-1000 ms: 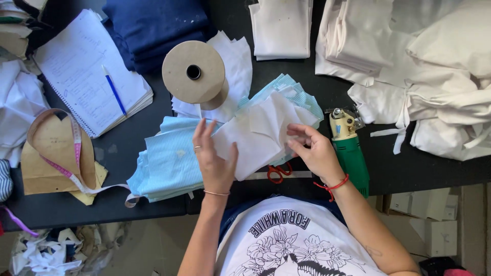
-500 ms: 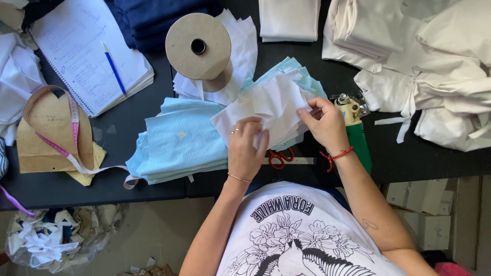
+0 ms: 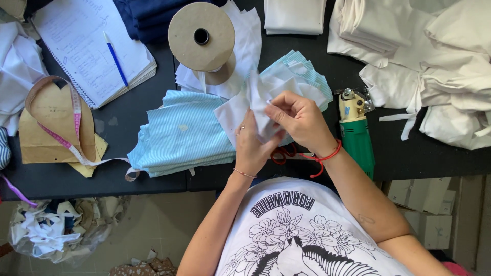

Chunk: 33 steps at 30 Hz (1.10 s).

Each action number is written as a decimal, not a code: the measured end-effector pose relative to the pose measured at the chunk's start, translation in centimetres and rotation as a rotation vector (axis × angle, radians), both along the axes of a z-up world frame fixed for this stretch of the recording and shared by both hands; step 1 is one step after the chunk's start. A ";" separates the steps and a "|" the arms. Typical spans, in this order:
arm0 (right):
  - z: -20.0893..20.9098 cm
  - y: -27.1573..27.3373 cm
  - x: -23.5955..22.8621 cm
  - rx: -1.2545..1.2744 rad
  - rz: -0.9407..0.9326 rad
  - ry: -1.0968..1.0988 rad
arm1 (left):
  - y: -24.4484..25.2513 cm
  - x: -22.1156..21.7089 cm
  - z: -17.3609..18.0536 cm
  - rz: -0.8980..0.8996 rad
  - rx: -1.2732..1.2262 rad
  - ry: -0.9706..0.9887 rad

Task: Measuring and cutting elastic strips and organizing fabric pieces for garment assembly

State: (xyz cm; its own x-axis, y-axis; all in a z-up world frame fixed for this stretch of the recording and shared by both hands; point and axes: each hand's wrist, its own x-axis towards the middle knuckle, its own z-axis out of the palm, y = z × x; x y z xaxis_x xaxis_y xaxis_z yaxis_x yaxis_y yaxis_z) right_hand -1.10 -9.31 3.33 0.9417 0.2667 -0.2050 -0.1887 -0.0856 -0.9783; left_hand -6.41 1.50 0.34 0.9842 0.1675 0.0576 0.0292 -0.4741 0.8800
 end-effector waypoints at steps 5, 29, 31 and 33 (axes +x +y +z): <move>1.7 -2.0 1.0 -0.147 0.003 -0.108 | 1.8 0.0 0.9 0.419 -0.914 0.094; -4.2 -7.6 0.4 -0.331 -0.158 0.210 | 4.6 -4.6 0.4 0.269 -0.607 0.366; -4.6 -7.7 -0.5 -0.283 -0.173 0.283 | 4.7 -4.5 0.8 0.303 -0.692 0.407; -4.8 -7.5 -1.7 -0.212 -0.098 0.453 | 4.6 -4.2 2.1 0.362 -0.757 0.443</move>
State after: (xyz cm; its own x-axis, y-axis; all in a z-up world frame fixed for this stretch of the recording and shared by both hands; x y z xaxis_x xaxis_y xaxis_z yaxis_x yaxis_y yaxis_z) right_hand -2.83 -16.85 -1.44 0.7643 0.0898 -0.6386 -0.6071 -0.2340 -0.7594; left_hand -10.59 6.08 2.46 0.7717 0.3065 -0.5573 0.4674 0.3208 0.8237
